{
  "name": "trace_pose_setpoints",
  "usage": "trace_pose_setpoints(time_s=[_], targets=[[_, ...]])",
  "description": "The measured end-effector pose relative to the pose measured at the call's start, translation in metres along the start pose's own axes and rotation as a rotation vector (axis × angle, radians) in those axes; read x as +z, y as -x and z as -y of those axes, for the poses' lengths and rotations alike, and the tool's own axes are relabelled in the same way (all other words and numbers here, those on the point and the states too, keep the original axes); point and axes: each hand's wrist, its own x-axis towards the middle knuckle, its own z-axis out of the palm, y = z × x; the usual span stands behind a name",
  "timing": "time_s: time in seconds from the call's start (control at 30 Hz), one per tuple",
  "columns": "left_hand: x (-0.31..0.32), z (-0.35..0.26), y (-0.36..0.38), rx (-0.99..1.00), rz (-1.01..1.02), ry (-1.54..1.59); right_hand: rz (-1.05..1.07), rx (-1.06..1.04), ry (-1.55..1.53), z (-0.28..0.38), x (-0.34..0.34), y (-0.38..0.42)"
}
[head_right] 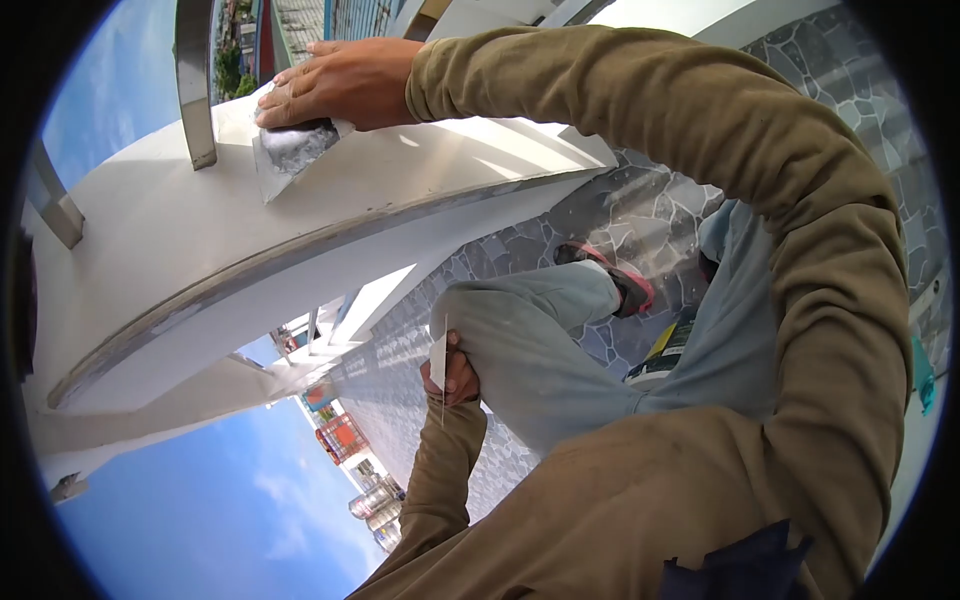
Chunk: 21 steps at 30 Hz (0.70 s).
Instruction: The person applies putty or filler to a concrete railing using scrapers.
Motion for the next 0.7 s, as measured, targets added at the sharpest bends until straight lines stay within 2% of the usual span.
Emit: trace_pose_setpoints(time_s=[0.07,0.13,0.23,0.27,0.33,0.37,0.4,0.47,0.53,0.57,0.6,0.63,0.7], targets=[[-0.002,0.001,0.002,0.014,0.027,-0.004,-0.128,-0.043,0.029,0.006,0.000,-0.016],[-0.003,0.002,0.007,0.061,-0.009,-0.077,-0.163,-0.077,0.009,0.015,0.002,-0.024],[0.000,0.000,0.008,0.008,-0.084,-0.098,-0.010,0.005,-0.249,0.033,0.004,-0.018],[-0.005,-0.002,0.009,0.006,-0.145,-0.152,0.038,0.030,-0.157,0.038,0.002,-0.013],[-0.002,-0.003,0.007,0.018,-0.096,-0.244,0.135,0.045,-0.144,0.044,-0.011,0.005],[0.002,0.001,0.002,0.101,-0.112,-0.183,0.161,0.020,-0.129,0.046,-0.023,0.010],[0.007,0.003,0.002,0.098,-0.244,-0.194,0.239,0.008,-0.104,0.048,-0.034,0.014],[0.010,0.007,-0.002,0.150,-0.384,-0.266,0.357,-0.023,-0.066,0.064,-0.068,0.023],[0.034,0.020,-0.004,0.213,-0.484,-0.264,0.192,0.283,-0.464,0.092,-0.110,0.034],[0.016,0.017,0.002,0.168,-0.258,-0.248,0.118,0.486,-0.802,0.095,-0.120,0.048],[0.029,0.023,0.001,0.201,-0.205,-0.305,0.031,0.711,-1.131,0.100,-0.127,0.061],[0.043,0.033,0.000,0.279,-0.298,-0.306,-0.091,0.889,-1.200,0.120,-0.138,0.064],[0.074,0.046,0.002,0.310,-0.207,-0.254,-0.012,0.874,-1.085,0.150,-0.152,0.076]])
